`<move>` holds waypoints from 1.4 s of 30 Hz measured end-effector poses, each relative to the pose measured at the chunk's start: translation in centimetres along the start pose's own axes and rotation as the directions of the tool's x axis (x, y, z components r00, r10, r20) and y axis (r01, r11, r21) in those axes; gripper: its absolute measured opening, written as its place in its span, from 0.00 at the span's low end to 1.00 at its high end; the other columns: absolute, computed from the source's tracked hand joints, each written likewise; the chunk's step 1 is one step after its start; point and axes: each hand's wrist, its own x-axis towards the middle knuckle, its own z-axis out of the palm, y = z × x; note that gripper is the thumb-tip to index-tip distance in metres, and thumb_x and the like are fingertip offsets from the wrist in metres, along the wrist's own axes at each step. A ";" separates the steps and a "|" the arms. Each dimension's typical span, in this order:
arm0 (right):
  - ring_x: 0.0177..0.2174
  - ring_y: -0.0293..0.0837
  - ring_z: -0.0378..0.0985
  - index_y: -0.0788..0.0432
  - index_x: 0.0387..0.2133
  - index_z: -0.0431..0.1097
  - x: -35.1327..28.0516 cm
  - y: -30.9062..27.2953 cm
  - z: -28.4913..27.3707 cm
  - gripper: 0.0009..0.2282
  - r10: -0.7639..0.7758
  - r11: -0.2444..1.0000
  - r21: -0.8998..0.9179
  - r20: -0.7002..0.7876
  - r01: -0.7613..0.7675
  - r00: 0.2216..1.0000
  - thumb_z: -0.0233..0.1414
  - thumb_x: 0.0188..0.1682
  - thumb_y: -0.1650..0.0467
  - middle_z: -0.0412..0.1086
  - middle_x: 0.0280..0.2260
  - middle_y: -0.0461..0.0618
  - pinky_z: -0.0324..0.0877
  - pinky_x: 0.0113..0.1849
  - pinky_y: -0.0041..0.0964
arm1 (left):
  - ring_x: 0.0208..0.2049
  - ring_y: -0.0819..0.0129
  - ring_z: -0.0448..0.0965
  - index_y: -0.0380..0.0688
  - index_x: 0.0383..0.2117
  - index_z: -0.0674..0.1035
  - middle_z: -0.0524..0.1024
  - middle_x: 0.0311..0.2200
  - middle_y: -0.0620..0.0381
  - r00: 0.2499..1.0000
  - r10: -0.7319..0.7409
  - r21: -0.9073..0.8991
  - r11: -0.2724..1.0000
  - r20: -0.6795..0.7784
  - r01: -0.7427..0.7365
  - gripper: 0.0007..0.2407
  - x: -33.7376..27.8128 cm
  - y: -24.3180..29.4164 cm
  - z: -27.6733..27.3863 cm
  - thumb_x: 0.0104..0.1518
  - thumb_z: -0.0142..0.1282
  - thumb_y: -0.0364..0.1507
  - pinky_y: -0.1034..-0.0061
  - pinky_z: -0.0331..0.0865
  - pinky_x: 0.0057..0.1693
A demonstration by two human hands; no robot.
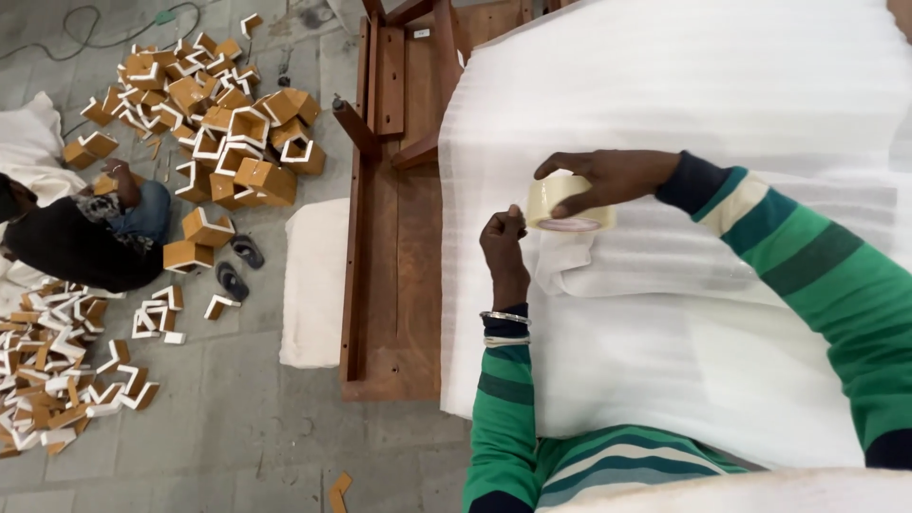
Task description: The person wraps wooden furniture frame components in white foam sheeting on a workbench, folds the foam over each part, and secures the wrap with strips of clear tape pulled from a tape roll. They handle one frame piece at a time, tucking the foam edges around the wood before taping.
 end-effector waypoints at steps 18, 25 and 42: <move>0.50 0.51 0.79 0.33 0.58 0.68 -4.6 4.1 -0.2 0.24 0.102 0.991 0.088 -0.058 -0.097 0.993 0.56 0.45 0.51 0.74 0.55 0.43 0.73 0.52 0.48 | 0.32 0.71 0.82 0.34 0.44 0.79 0.82 0.34 0.52 0.999 -0.013 0.521 0.853 0.038 -0.009 0.12 0.1 -4.1 -1.8 0.61 0.52 0.30 0.74 0.77 0.42; 0.51 0.49 0.78 0.38 0.57 0.70 -4.3 6.5 0.6 0.24 -0.043 0.990 0.133 -0.102 0.056 0.994 0.56 0.45 0.54 0.75 0.54 0.45 0.72 0.52 0.46 | 0.59 0.43 0.61 0.28 0.65 0.59 0.61 0.61 0.29 0.917 0.226 0.720 0.568 0.328 -0.397 0.28 -4.5 0.3 1.3 0.67 0.55 0.37 0.52 0.58 0.60; 0.49 0.49 0.82 0.36 0.54 0.71 -18.8 17.0 -4.5 0.23 0.281 0.959 -0.001 -0.085 -0.282 0.956 0.60 0.44 0.52 0.78 0.51 0.44 0.77 0.51 0.44 | 0.74 0.42 0.46 0.26 0.70 0.53 0.46 0.73 0.33 0.781 0.068 0.775 0.097 0.621 -0.625 0.47 -8.0 4.4 7.6 0.56 0.54 0.56 0.49 0.47 0.72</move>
